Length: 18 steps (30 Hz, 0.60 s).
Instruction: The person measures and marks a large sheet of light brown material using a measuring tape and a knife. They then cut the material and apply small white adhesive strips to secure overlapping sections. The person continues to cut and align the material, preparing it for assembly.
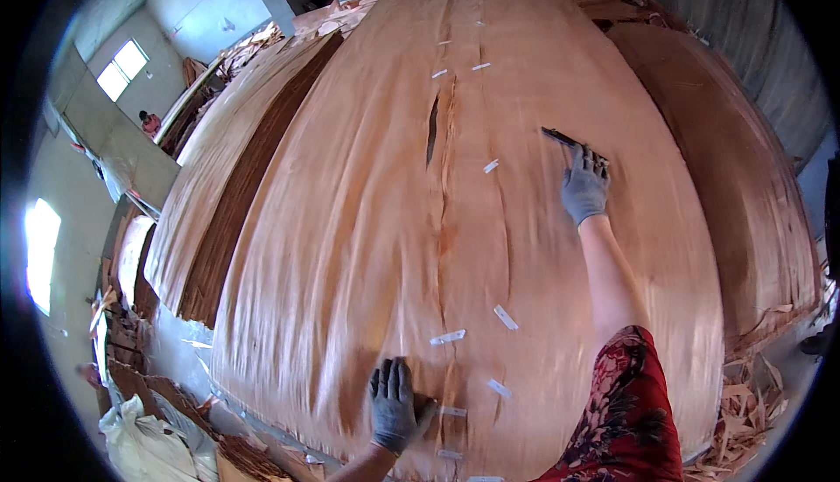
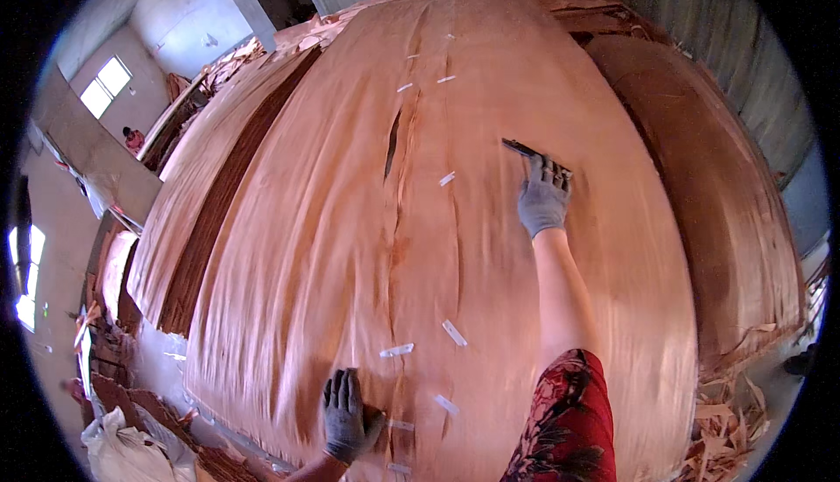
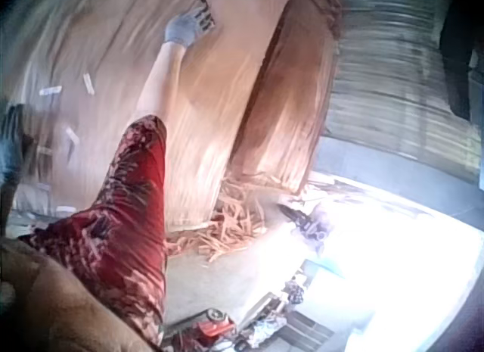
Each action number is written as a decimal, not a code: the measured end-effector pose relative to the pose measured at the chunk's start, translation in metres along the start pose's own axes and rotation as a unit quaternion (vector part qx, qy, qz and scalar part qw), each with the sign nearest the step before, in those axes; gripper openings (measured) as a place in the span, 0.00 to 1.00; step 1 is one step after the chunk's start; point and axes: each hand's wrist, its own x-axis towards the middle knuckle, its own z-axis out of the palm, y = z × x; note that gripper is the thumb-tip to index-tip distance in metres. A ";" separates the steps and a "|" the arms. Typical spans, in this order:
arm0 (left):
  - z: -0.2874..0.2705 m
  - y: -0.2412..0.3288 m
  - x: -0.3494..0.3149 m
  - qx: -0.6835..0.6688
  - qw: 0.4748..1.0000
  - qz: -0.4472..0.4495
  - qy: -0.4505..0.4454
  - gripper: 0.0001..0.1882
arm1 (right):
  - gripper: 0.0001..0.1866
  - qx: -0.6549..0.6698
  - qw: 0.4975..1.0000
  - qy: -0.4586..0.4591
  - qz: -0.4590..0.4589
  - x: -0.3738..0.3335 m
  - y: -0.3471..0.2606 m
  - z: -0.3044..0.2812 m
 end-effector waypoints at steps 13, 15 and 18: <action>0.005 0.003 -0.002 0.007 0.999 0.005 0.049 0.44 | 0.22 -0.018 0.998 -0.030 0.055 0.028 0.002 0.002; 0.007 0.002 -0.003 0.010 0.999 0.007 0.044 0.44 | 0.23 -0.040 0.981 -0.187 0.032 0.040 0.011 -0.012; 0.010 -0.001 -0.004 0.013 0.998 0.018 0.052 0.44 | 0.26 0.024 0.970 -0.240 0.037 0.041 0.016 -0.021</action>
